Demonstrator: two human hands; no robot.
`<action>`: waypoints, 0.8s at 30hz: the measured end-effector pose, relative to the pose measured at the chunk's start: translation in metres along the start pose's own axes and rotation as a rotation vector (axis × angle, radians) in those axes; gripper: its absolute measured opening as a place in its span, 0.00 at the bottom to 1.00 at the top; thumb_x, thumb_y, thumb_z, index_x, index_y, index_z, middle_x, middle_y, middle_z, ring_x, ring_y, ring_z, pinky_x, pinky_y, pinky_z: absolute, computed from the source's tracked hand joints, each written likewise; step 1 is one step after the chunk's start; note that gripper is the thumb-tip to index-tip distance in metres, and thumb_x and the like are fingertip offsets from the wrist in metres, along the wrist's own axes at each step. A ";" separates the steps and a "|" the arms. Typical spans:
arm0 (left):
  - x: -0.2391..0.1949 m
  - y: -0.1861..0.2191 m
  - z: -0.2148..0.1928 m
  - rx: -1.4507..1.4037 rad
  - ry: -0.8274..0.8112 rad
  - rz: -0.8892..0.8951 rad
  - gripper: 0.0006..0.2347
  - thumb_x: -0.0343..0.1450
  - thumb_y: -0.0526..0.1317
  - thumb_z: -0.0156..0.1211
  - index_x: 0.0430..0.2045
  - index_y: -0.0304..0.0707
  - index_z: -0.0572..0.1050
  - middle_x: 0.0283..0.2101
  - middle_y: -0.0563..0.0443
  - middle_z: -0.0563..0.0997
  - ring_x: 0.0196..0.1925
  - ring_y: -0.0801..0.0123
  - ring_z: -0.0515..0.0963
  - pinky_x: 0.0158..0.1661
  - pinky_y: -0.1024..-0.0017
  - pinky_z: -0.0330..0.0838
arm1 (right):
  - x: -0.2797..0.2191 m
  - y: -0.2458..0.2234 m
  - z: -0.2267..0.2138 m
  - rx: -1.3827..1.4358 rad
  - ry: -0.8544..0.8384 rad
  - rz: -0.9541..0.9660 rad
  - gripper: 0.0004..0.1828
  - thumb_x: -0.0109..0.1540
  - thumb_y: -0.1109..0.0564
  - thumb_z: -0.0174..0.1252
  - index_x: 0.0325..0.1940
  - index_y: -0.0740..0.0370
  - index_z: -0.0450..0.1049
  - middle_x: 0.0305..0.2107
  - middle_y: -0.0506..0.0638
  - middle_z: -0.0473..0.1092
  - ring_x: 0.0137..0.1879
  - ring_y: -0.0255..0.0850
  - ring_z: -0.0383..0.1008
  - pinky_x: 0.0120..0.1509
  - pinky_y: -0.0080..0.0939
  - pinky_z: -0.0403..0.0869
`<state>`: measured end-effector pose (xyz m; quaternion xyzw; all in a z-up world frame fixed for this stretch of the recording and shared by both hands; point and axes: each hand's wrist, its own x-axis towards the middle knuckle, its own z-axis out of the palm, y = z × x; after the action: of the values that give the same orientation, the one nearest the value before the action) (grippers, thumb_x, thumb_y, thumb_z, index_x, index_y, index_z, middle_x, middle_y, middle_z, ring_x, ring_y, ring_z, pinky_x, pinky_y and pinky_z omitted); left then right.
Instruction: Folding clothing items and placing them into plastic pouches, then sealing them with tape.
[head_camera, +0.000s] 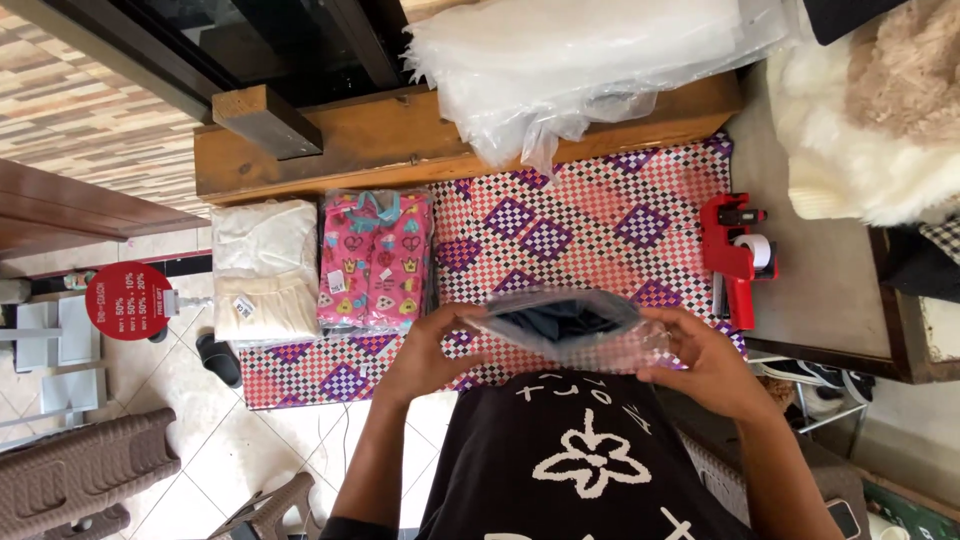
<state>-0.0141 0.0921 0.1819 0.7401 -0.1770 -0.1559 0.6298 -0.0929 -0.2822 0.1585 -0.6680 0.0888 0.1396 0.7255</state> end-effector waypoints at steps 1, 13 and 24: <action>0.001 -0.016 0.002 -0.001 -0.001 -0.002 0.25 0.57 0.25 0.75 0.50 0.29 0.78 0.41 0.35 0.84 0.44 0.46 0.84 0.49 0.50 0.78 | 0.001 0.004 -0.001 0.000 0.001 0.002 0.49 0.42 0.80 0.71 0.68 0.70 0.69 0.44 0.57 0.73 0.49 0.46 0.79 0.53 0.50 0.80; 0.030 -0.071 0.013 -0.174 0.073 0.149 0.34 0.60 0.37 0.79 0.60 0.32 0.67 0.63 0.22 0.65 0.67 0.26 0.61 0.61 0.38 0.60 | 0.044 0.039 -0.006 -0.239 0.213 -0.524 0.08 0.63 0.67 0.61 0.46 0.67 0.79 0.45 0.56 0.69 0.60 0.46 0.69 0.68 0.46 0.67; 0.064 -0.126 0.023 -0.041 0.314 0.140 0.13 0.75 0.36 0.59 0.19 0.38 0.84 0.17 0.53 0.81 0.24 0.81 0.70 0.27 0.77 0.67 | 0.092 0.080 -0.020 -0.260 0.290 -0.436 0.12 0.68 0.66 0.52 0.32 0.65 0.77 0.27 0.57 0.73 0.33 0.40 0.71 0.48 0.44 0.70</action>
<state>0.0401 0.0607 0.0531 0.7282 -0.1241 0.0023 0.6741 -0.0299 -0.2892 0.0520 -0.7717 0.0273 -0.1063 0.6265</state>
